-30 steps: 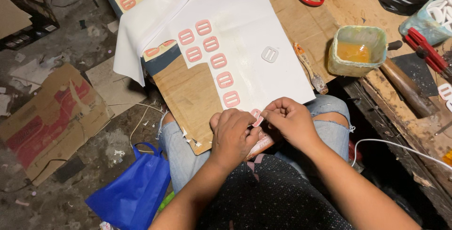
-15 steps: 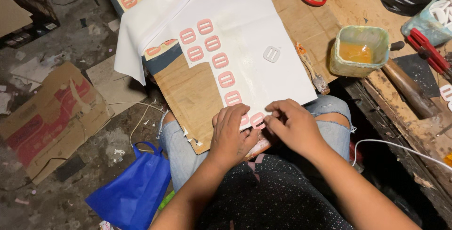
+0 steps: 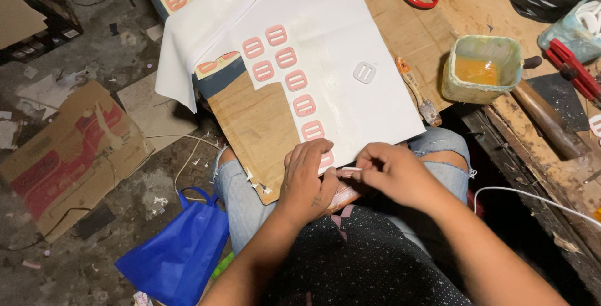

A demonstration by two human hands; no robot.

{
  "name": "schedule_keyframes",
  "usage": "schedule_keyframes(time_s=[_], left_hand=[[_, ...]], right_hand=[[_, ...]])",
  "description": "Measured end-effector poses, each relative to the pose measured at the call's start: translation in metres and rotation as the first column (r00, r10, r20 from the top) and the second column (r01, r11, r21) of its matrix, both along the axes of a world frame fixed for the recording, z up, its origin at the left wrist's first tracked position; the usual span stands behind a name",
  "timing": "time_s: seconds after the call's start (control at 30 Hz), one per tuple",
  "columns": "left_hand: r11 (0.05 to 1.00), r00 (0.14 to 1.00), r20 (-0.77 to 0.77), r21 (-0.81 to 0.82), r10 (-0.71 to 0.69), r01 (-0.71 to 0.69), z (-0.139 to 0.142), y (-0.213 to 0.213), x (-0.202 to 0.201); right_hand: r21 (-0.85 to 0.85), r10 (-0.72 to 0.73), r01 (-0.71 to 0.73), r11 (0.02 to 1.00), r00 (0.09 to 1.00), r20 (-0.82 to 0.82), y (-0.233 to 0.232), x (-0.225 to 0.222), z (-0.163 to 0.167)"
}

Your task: The person places white plastic buckles onto a sheet of pink adhesive labels, then uses a brush to apply glue from a small container onto the labels and buckles. The person continues applying glue to multiple labels in sequence.

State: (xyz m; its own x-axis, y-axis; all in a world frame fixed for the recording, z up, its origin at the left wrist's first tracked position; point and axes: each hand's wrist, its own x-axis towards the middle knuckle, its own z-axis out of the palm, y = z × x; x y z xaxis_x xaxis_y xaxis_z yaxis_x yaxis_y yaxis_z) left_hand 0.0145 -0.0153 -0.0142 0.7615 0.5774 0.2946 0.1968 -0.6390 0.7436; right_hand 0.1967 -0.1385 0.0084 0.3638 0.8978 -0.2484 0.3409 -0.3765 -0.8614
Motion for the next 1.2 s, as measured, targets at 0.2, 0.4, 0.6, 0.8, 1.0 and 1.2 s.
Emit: schedule_keyframes(time_s=[0.2, 0.4, 0.6, 0.8, 1.0, 1.2], left_hand=[[0.996, 0.998, 0.035, 0.07, 0.056, -0.059, -0.004, -0.004, 0.003], [0.995, 0.995, 0.08, 0.064, 0.066, -0.071, -0.006, -0.003, 0.002], [0.995, 0.996, 0.061, 0.068, 0.069, -0.073, -0.008, -0.003, 0.002], [0.995, 0.997, 0.042, 0.072, 0.071, -0.074, -0.01, -0.003, 0.003], [0.995, 0.997, 0.035, 0.069, 0.067, -0.069, -0.01, -0.002, 0.002], [0.995, 0.997, 0.038, 0.073, 0.072, -0.075, -0.009, -0.003, 0.003]], right_hand=[[0.048, -0.003, -0.003, 0.999, 0.992, 0.128, 0.016, 0.032, 0.003], [-0.007, 0.016, -0.015, 1.0, 0.975, 0.223, 0.039, 0.028, 0.009], [-0.006, -0.026, 0.028, 1.0, 0.969, 0.247, 0.048, 0.021, 0.008], [-0.042, -0.029, 0.042, 0.998, 0.962, 0.271, 0.049, 0.022, 0.006], [-0.046, -0.018, 0.03, 0.998, 0.972, 0.234, 0.048, 0.025, 0.007], [-0.016, 0.016, -0.012, 1.0, 0.956, 0.292, 0.048, 0.026, 0.006]])
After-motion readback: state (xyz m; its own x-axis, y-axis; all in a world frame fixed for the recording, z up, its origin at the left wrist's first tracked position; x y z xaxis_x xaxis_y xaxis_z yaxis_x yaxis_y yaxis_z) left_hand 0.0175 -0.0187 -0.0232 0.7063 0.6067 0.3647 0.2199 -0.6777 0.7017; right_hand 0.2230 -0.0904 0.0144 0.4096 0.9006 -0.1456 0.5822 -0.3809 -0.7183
